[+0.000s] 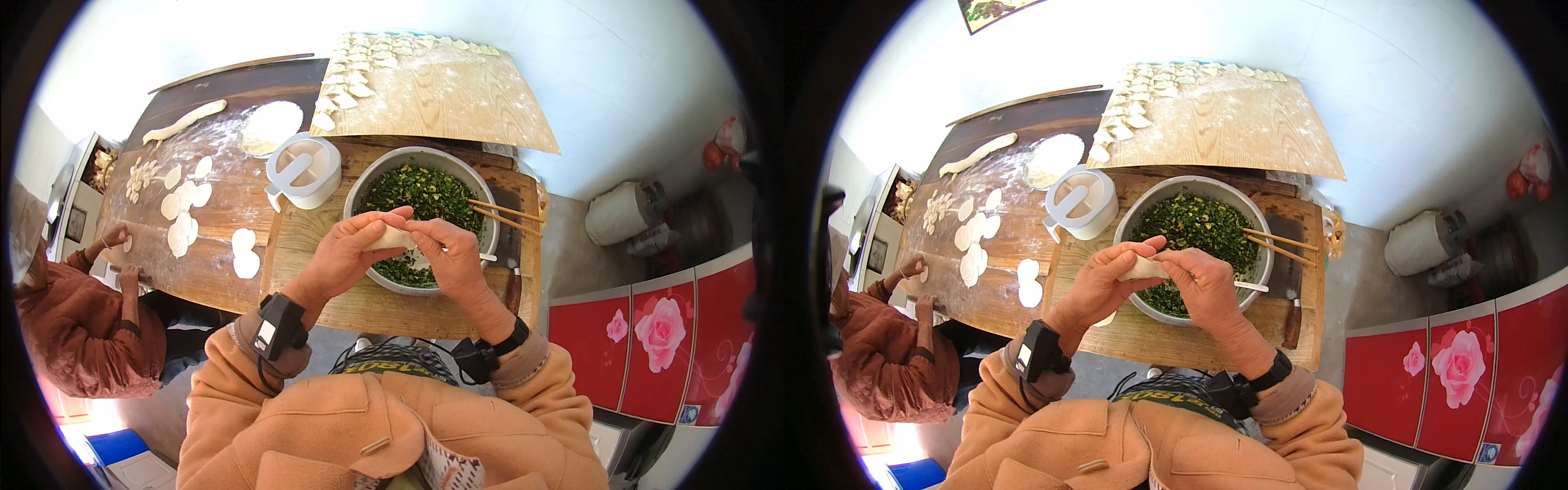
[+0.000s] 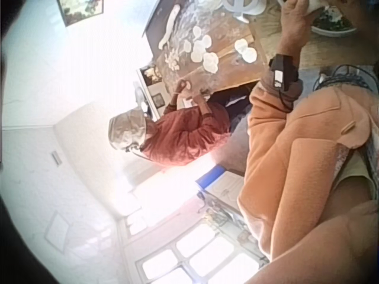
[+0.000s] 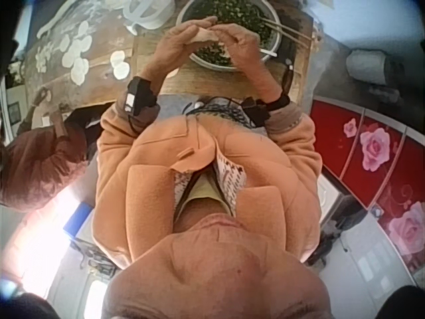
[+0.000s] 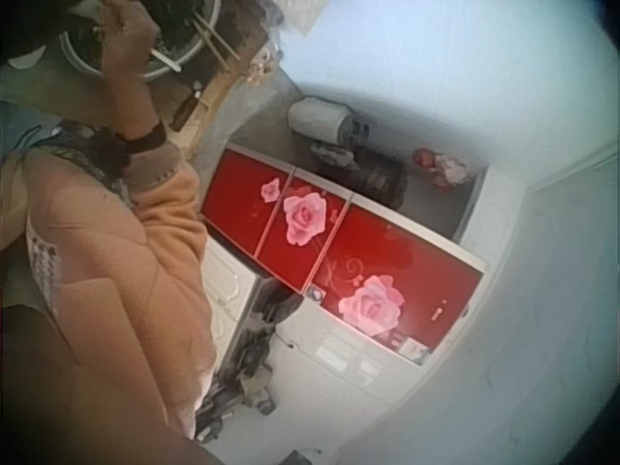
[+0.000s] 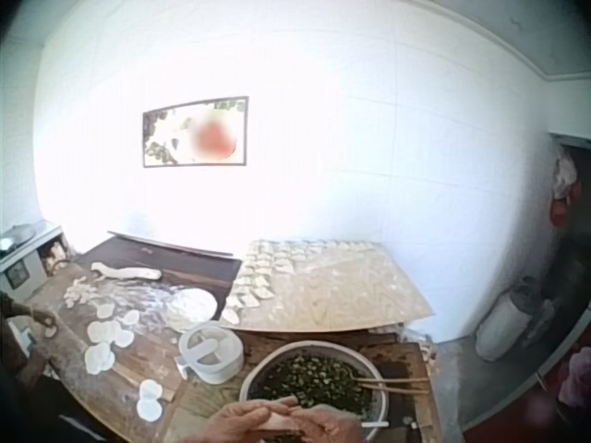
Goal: The person repeatedly scoops green vegetable filling onto round dough wrappers, folds and seals them into dumplings, and places them on a floured wooden board. Another person rolls dough in the background.
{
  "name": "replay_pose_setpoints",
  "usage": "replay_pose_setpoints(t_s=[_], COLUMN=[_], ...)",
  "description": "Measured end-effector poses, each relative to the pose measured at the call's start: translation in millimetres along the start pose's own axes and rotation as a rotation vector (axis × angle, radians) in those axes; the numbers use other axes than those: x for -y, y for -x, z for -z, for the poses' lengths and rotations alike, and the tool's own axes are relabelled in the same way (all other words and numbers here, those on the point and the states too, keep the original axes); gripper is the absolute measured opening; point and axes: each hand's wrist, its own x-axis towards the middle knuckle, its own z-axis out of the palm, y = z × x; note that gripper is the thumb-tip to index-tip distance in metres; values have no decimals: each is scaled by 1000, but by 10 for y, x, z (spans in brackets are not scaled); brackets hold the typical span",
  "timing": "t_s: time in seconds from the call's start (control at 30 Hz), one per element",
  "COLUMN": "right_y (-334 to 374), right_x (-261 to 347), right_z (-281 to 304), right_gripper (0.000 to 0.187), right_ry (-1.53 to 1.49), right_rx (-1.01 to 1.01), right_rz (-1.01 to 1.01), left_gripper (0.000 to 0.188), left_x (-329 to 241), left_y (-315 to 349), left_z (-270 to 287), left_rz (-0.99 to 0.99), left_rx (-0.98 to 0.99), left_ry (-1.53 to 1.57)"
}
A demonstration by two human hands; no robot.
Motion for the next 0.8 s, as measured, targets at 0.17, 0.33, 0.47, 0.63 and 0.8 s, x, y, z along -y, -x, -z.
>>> replay_pose_setpoints(t_s=[0.17, 0.33, 0.47, 0.63, 0.8], right_y=[-11, -11, -43, -73, -100], right_x=[-19, -17, -12, 20, 71], right_z=[-70, -102, -63, -117, -53], right_gripper=[12, 11, 9, 9, 7], right_ry=[-27, 217, 215, 346, 341], right_rx=[-2, -75, -20, -40, -11], right_rz=[-68, 127, 168, 272, 298], left_gripper=[36, 53, 66, 69, 70], left_x=[-37, -70, -104, -78, -133], left_y=[-6, -4, 4, -17, -7], left_z=[-72, -119, -99, -152, -159], left_rz=[55, 112, 89, -43, 58], left_rx=[9, -24, -74, -63, -77], left_ry=[-17, -218, -490, -656, -611])
